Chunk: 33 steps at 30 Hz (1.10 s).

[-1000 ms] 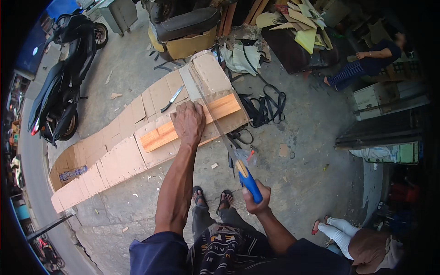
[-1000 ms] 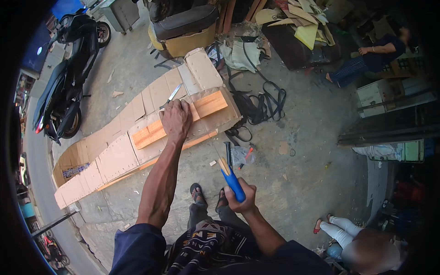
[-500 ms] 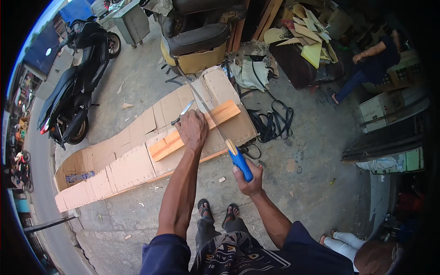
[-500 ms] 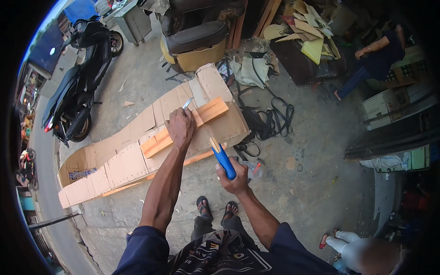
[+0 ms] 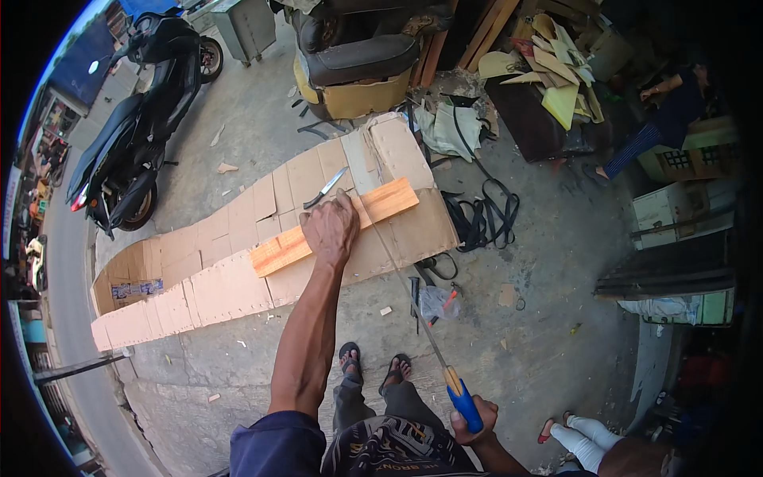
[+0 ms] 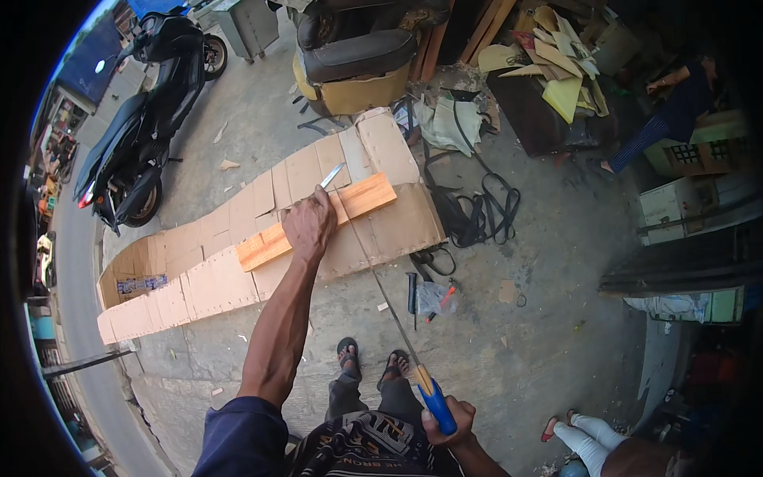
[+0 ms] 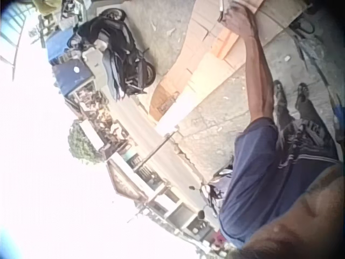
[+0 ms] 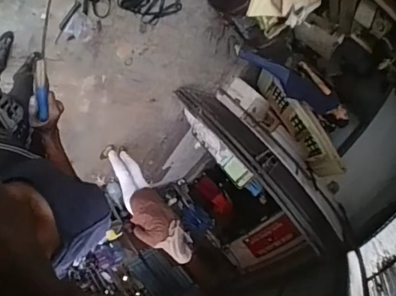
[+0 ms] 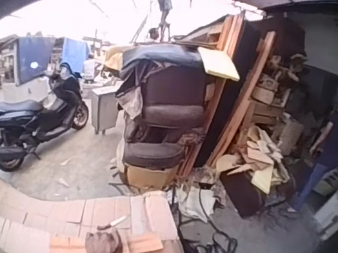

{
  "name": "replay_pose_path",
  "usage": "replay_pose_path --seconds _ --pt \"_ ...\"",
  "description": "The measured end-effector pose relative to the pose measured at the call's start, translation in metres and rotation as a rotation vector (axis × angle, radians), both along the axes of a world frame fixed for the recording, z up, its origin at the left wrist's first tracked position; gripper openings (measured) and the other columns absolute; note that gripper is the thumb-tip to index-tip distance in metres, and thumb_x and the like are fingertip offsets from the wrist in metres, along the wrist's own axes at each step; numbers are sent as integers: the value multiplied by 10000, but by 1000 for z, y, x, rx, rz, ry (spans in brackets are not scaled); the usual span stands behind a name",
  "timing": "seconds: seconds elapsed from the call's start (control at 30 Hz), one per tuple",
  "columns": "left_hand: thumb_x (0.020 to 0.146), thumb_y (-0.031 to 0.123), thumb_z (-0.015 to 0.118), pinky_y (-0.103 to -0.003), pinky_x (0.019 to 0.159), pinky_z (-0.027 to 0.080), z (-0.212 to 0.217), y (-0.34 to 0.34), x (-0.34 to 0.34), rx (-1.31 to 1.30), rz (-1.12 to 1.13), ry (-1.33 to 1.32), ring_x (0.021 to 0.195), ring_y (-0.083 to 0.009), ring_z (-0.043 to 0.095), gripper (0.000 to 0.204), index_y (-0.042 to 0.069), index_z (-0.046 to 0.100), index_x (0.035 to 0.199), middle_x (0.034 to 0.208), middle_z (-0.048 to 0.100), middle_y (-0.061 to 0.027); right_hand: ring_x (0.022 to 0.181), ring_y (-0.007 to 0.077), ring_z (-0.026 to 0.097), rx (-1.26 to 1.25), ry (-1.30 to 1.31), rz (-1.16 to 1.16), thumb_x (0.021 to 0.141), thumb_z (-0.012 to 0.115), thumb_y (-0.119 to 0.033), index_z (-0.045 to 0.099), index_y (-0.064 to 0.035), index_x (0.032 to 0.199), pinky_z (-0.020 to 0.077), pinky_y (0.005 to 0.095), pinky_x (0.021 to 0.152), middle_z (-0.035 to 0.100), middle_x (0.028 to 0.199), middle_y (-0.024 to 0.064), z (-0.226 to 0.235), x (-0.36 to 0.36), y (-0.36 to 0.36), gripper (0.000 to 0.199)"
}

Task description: The person assembles a wooden frame by positioning a wood block and driving nails into it using a hammer. They also use a saw to cut a piece of wood and pick up nails from a plastic bag on the ground.

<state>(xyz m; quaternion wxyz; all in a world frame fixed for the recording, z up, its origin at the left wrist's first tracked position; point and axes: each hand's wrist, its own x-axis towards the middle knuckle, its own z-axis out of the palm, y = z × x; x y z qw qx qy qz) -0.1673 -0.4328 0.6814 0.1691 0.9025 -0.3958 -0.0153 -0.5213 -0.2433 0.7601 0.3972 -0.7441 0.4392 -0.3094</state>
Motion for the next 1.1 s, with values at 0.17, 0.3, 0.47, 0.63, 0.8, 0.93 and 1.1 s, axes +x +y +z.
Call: replay_pose_path --seconds 0.17,0.3,0.47,0.63,0.8,0.93,1.1 --pt "1025 369 348 -457 816 455 9 -13 -11 -17 -86 9 696 -391 681 605 36 733 699 746 707 -211 418 204 504 34 -188 -46 899 696 -146 519 -40 748 418 355 450 489 527 105 -28 133 -130 255" --pt "1024 383 336 -463 884 431 3 4 11 34 -35 17 755 -381 687 612 39 739 718 775 713 -219 526 217 654 113 -108 27 881 679 -133 625 -5 841 492 343 497 634 642 129 -19 86 -65 144" --pt "1023 350 353 -444 876 404 12 4 2 21 -43 -41 711 -364 678 605 33 726 668 748 712 -208 674 236 751 16 6 10 855 662 -100 665 58 932 582 317 613 703 715 150 19 44 -11 175" --pt "1018 330 351 -470 873 390 5 -6 -2 60 -82 24 707 -359 692 576 51 718 673 745 715 -194 426 226 533 72 -138 -79 897 700 -170 552 -27 773 417 374 448 503 523 116 -20 132 -100 240" --pt "1016 325 350 -471 904 381 8 2 4 78 -24 -8 704 -366 682 594 24 721 664 751 713 -200 701 238 743 85 -91 -16 868 631 -139 671 65 995 578 311 669 719 768 164 19 56 -22 244" --pt "1027 348 331 -483 946 372 10 -18 0 -24 -92 -5 707 -393 672 620 4 714 681 775 714 -219 475 132 447 61 -159 -86 901 664 -161 528 -25 759 381 328 471 459 561 44 -14 128 -103 239" --pt "1027 356 340 -482 927 371 4 3 8 50 -43 39 707 -397 668 605 21 733 711 790 716 -218 542 226 673 116 -13 4 905 655 -145 613 2 855 511 343 527 614 596 128 -5 88 -60 161"
